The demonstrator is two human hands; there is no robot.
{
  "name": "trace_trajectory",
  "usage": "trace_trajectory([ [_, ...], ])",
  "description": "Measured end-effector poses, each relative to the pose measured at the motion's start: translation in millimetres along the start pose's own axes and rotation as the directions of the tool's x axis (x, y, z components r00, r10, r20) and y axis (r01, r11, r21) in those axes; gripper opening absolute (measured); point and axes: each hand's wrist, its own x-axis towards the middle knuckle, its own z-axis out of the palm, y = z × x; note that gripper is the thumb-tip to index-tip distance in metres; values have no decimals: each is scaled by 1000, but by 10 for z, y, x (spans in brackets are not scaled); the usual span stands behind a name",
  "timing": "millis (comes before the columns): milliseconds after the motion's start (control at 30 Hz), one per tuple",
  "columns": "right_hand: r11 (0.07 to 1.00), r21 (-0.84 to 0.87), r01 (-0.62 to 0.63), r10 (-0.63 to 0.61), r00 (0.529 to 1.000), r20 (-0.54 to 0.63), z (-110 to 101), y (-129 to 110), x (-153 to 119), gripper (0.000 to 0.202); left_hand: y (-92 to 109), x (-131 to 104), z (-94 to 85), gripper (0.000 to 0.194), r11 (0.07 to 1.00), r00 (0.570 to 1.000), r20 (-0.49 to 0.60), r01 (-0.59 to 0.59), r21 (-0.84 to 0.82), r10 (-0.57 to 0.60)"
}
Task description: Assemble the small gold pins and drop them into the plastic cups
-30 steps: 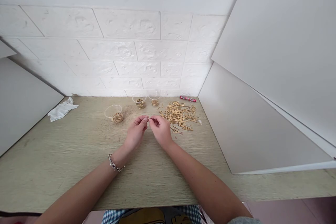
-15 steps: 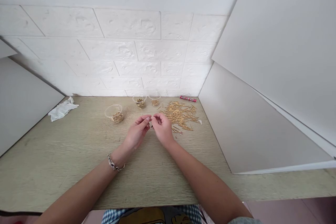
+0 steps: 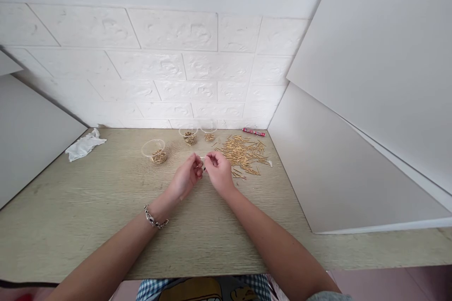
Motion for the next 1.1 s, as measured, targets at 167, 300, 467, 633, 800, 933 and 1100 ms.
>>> trace_trajectory([
  [167,999,-29,29,-27,997,69,2,8,-20,18,13,25,-44,34,978,998,53,-33,206,23],
  [300,995,-75,73,-67,995,80,-19,-9,-26,18,38,55,-82,35,938,988,86,-146,315,126],
  [467,975,-141,171,-163,984,64,-51,-19,-22,16,72,66,-114,38,843,970,131,-244,479,206],
  [633,950,-197,241,-232,970,68,-73,-32,-23,16,106,48,-120,38,778,956,179,-292,557,231],
  [800,960,-163,228,-217,973,83,-70,-66,-23,14,85,74,-130,37,842,945,239,-310,441,223],
  [933,991,-26,128,-125,988,86,-44,-87,-13,13,59,84,-115,35,922,937,294,-272,276,189],
  [1100,997,23,76,-78,992,96,-35,-103,-5,13,42,86,-122,34,935,940,288,-254,246,180],
])
